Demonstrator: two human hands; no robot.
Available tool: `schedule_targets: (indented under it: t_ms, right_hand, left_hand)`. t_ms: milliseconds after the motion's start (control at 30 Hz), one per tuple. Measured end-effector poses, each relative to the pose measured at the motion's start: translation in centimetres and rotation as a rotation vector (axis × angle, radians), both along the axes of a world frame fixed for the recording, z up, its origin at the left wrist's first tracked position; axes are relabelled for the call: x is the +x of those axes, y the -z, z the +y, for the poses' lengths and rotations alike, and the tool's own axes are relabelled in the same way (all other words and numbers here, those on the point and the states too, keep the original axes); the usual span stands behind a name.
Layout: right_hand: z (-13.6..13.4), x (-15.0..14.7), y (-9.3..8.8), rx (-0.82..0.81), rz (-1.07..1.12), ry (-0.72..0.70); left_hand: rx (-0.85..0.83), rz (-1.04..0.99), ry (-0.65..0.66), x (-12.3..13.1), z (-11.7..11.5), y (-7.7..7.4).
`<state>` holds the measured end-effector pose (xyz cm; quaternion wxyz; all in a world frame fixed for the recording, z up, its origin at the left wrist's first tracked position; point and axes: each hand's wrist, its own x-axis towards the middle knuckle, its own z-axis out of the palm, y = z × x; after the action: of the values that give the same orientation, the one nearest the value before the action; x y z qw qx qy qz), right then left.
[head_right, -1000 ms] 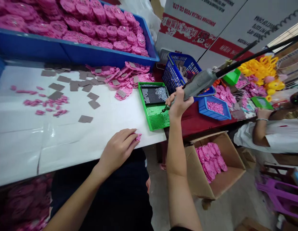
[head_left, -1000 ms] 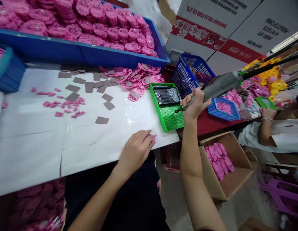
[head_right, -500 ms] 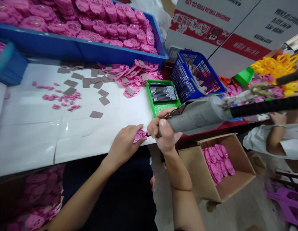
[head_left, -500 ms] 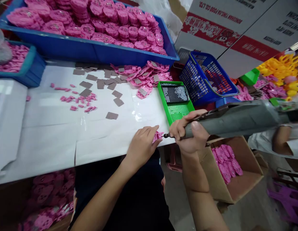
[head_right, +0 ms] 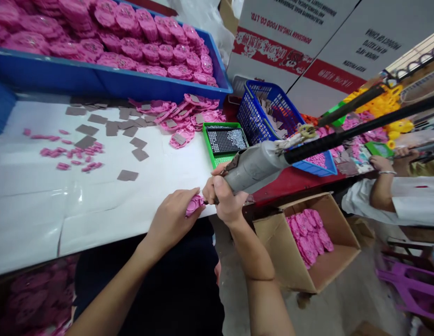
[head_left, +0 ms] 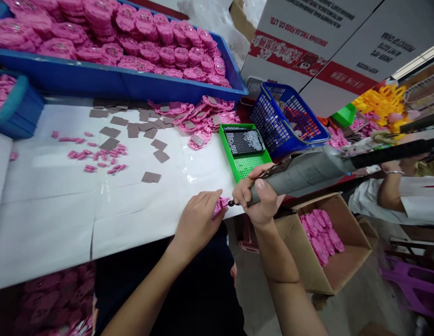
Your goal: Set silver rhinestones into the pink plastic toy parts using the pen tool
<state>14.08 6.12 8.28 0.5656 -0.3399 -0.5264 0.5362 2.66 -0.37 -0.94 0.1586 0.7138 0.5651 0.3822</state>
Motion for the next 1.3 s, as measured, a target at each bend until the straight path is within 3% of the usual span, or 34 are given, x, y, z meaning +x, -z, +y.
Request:
schedule_targets:
  t_ms: [333,733,1300]
  right_hand:
    - [-0.6,0.1,-0.4,0.004,-0.039,-0.025]
    - [-0.5,0.0,-0.1,0.076,-0.026,-0.082]
    - [0.1,0.1,0.3,0.063,-0.013,-0.204]
  left_hand:
    - [-0.054,-0.041,0.075,-0.6,0.0,-0.9]
    - [-0.042,-0.067,0.122,-1.0,0.0,-0.7]
    - [0.139,-0.016,0.118,-0.6,-1.0,0.2]
